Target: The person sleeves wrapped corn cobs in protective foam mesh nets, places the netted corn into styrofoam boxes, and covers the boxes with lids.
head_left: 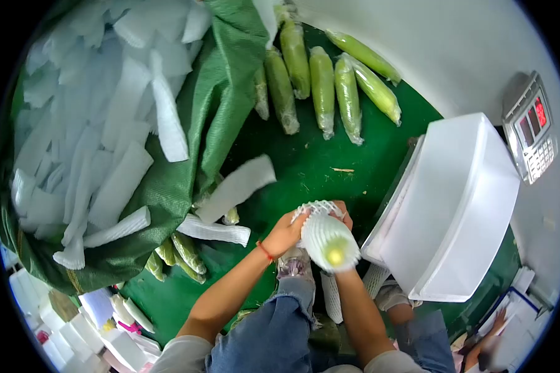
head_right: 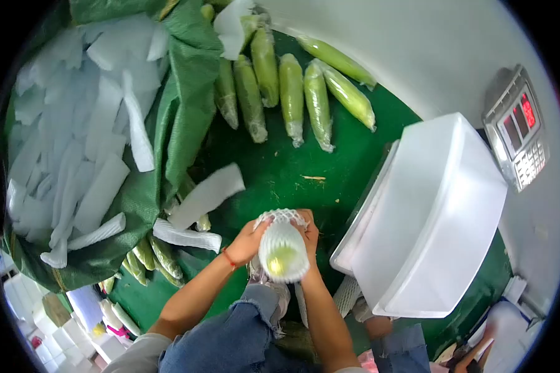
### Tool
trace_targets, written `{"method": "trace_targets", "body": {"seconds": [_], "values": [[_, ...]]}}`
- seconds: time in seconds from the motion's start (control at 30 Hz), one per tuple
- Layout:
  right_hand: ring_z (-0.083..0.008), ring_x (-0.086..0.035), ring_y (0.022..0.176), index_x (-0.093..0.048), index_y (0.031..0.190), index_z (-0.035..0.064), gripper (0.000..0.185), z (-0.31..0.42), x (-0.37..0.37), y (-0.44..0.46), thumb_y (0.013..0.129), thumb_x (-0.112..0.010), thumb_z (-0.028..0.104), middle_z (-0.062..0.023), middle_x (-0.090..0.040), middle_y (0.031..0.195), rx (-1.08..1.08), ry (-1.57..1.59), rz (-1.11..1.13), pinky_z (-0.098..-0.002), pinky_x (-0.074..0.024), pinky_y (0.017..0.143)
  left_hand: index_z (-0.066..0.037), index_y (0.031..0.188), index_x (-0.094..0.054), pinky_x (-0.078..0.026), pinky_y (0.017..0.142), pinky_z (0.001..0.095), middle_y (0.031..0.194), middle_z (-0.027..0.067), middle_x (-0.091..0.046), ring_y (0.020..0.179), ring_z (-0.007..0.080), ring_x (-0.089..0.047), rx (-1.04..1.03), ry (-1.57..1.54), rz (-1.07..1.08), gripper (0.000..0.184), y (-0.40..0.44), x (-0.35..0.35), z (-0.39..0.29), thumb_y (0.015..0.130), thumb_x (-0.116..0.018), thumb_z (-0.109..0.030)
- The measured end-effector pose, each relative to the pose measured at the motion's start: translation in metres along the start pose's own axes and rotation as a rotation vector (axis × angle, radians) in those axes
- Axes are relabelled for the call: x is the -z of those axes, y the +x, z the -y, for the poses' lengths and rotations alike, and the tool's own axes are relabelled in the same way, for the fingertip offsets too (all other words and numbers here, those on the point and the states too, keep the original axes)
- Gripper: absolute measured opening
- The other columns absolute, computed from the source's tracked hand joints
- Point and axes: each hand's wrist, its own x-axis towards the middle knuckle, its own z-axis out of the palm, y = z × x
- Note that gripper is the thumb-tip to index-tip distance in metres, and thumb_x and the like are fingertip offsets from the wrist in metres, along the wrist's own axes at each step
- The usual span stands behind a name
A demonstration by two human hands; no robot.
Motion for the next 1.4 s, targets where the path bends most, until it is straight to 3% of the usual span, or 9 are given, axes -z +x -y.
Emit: {"method": "trace_targets", "body": {"seconds": [0.13,0.23,0.57,0.7,0.77,1.03,1.17,1.3,1.4], "values": [[-0.0313,-0.063,0.086,-0.035,0.140,0.0065,0.072,0.092,-0.026,-0.072,0.088,-0.052,0.053,-0.0168,-0.057,0.117,-0.758,0.672,-0.071,-0.0416,-0.0544,0.076,-0.010,0.120,-0.057,-0.042,0.095,0.0445,0.124,0.0206,-0.049,0.110,0.0374,-0.051,-0.748,0.822,0.055,0.053,-0.017,0.017,-0.091,0.072,-0.075,-0.022],[-0.0327,-0.060,0.095,-0.030,0.141,0.0037,0.086,0.151,0.031,-0.119,0.072,-0.068,0.038,-0.0202,-0.052,0.120,-0.500,0.438,0.404,-0.0458,-0.0528,0.077,-0.021,0.125,-0.054,-0.042,0.092,0.0559,0.133,0.0202,-0.043,0.115,0.0444,-0.044,-0.654,1.635,-0.323,0.063,0.039,0.051,-0.098,0.068,-0.077,-0.026],[-0.0330,-0.033,0.133,-0.016,0.148,0.0062,0.084,0.305,0.140,0.014,0.079,-0.062,0.011,-0.0194,-0.031,0.146,0.005,-1.283,-0.254,-0.0363,-0.0242,0.112,-0.005,0.105,-0.053,-0.051,0.070,0.0410,0.088,0.0208,-0.064,0.083,0.0394,-0.063,-0.287,0.752,-0.181,0.031,0.066,0.050,-0.097,0.082,-0.068,-0.018],[-0.0290,-0.052,0.115,-0.033,0.142,0.0027,0.067,0.305,0.100,0.005,0.083,-0.063,0.015,-0.0175,-0.050,0.127,0.692,-1.889,-0.219,-0.0357,-0.0405,0.100,-0.005,0.092,-0.052,-0.047,0.055,0.0396,0.069,0.0189,-0.058,0.062,0.0340,-0.062,-0.432,0.683,-0.063,0.024,0.033,0.017,-0.102,0.083,-0.068,-0.021],[-0.0171,-0.058,0.089,-0.035,0.141,0.0033,0.059,0.287,0.052,-0.029,0.087,-0.057,0.011,-0.0095,-0.055,0.105,0.583,-1.174,-0.148,-0.0266,-0.0487,0.078,-0.003,0.091,-0.053,-0.046,0.056,0.0269,0.071,0.0054,-0.061,0.065,0.0066,-0.055,-0.232,0.482,0.041,0.020,0.013,-0.006,-0.118,0.089,-0.064,-0.020],[-0.0095,-0.060,0.080,-0.052,0.109,0.0027,0.019,0.147,-0.041,-0.045,0.093,-0.055,0.013,-0.0035,-0.059,0.093,-0.429,-0.006,0.114,-0.0265,-0.0539,0.066,-0.005,0.091,-0.046,-0.043,0.085,0.0314,0.090,0.0058,-0.052,0.094,0.0159,-0.051,-0.908,0.131,0.029,0.011,0.019,-0.039,-0.127,0.095,-0.052,-0.014],[-0.0070,-0.053,0.079,-0.054,0.094,0.0034,0.005,0.087,-0.045,-0.006,0.094,-0.054,0.009,-0.0016,-0.058,0.090,0.342,-0.505,-0.035,-0.0210,-0.0418,0.074,-0.005,0.093,-0.048,-0.044,0.074,0.0231,0.090,-0.0002,-0.052,0.085,0.0065,-0.050,-0.141,-0.206,0.290,0.013,0.008,-0.002,-0.094,0.090,-0.061,-0.010],[-0.0099,-0.057,0.083,-0.054,0.107,0.0043,0.017,0.056,-0.038,0.011,0.096,-0.049,0.017,-0.0040,-0.060,0.094,-0.152,0.217,0.088,-0.0245,-0.0463,0.074,-0.005,0.095,-0.056,-0.046,0.073,0.0239,0.084,-0.0029,-0.054,0.081,0.0054,-0.051,0.152,-0.075,0.654,0.017,0.014,0.031,-0.109,0.086,-0.068,-0.014],[-0.0214,-0.056,0.113,-0.045,0.131,0.0019,0.041,0.045,-0.057,0.047,0.092,-0.051,0.011,-0.0118,-0.055,0.126,-0.480,0.161,-0.061,-0.0347,-0.0442,0.097,-0.001,0.079,-0.051,-0.045,0.061,0.0338,0.070,0.0100,-0.054,0.068,0.0169,-0.055,-0.423,0.638,-0.030,0.010,0.067,0.062,-0.114,0.075,-0.060,-0.003]]}}
